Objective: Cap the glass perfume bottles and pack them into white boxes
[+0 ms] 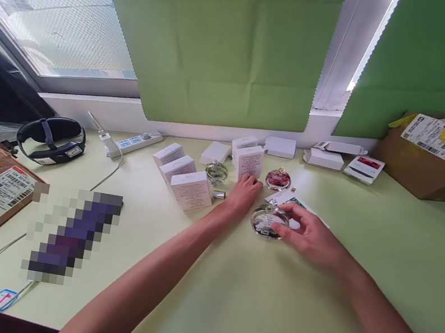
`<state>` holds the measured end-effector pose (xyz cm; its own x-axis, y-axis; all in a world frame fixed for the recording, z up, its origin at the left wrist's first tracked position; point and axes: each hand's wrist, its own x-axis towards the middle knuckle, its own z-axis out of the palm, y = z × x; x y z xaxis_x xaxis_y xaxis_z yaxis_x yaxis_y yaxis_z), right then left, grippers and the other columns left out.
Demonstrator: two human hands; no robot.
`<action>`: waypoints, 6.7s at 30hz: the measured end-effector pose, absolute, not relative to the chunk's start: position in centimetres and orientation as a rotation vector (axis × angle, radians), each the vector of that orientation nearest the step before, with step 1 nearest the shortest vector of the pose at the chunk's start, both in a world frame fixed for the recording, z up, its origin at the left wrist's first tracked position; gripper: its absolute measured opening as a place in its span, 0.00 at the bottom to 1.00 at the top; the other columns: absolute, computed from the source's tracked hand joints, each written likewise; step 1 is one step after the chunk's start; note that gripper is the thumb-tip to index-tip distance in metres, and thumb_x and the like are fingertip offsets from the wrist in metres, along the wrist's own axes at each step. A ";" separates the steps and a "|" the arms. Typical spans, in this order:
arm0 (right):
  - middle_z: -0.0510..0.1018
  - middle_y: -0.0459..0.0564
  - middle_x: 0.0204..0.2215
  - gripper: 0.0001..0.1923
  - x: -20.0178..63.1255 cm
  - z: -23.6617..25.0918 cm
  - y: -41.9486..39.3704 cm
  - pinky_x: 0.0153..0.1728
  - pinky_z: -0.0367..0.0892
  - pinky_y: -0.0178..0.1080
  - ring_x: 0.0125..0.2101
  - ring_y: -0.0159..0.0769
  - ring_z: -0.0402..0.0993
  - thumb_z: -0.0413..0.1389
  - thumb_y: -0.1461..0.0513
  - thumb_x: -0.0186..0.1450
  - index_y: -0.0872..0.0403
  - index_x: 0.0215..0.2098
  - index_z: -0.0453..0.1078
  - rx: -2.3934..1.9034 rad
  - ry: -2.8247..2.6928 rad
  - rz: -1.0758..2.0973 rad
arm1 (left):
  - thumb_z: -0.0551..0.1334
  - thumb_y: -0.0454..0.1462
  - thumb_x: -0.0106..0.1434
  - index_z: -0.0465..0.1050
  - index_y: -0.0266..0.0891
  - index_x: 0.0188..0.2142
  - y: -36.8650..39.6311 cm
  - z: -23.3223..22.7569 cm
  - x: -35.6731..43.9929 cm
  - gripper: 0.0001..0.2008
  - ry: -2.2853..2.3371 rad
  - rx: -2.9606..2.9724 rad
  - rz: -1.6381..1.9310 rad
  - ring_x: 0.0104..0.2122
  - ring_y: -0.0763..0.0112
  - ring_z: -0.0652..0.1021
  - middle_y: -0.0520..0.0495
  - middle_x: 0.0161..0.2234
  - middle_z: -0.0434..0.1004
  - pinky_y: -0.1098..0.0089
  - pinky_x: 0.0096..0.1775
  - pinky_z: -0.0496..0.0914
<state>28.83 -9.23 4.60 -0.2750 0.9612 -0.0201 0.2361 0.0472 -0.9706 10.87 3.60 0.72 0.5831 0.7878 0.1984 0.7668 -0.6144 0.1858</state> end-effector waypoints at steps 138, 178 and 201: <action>0.71 0.49 0.61 0.28 25.8 1.7 -10.0 0.48 0.74 0.48 0.53 0.42 0.74 0.52 0.59 0.72 0.37 0.67 0.51 -1.144 -1.919 0.493 | 0.65 0.36 0.66 0.73 0.47 0.52 -5.0 3.3 6.9 0.15 0.938 2.222 1.249 0.40 0.68 0.75 0.49 0.39 0.82 0.66 0.39 0.69; 0.74 0.50 0.53 0.24 25.7 1.8 -9.8 0.52 0.72 0.50 0.54 0.44 0.73 0.47 0.60 0.74 0.38 0.67 0.55 -1.062 -2.022 0.479 | 0.62 0.32 0.64 0.72 0.43 0.48 -5.2 3.7 7.0 0.13 0.899 2.263 1.279 0.36 0.69 0.74 0.48 0.39 0.80 0.67 0.38 0.70; 0.75 0.46 0.56 0.26 25.8 0.5 -9.4 0.56 0.70 0.43 0.56 0.38 0.71 0.50 0.67 0.72 0.39 0.65 0.61 -1.046 -1.942 0.444 | 0.64 0.53 0.63 0.77 0.40 0.45 -2.8 1.1 5.6 0.20 0.900 2.186 0.767 0.32 0.72 0.70 0.49 0.35 0.72 0.72 0.32 0.64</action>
<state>25.77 -9.38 0.52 -0.2761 0.8068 0.5223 0.4997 0.5847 -0.6390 5.58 -2.79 1.15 0.5944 0.7591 0.2654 0.3829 -0.5574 0.7367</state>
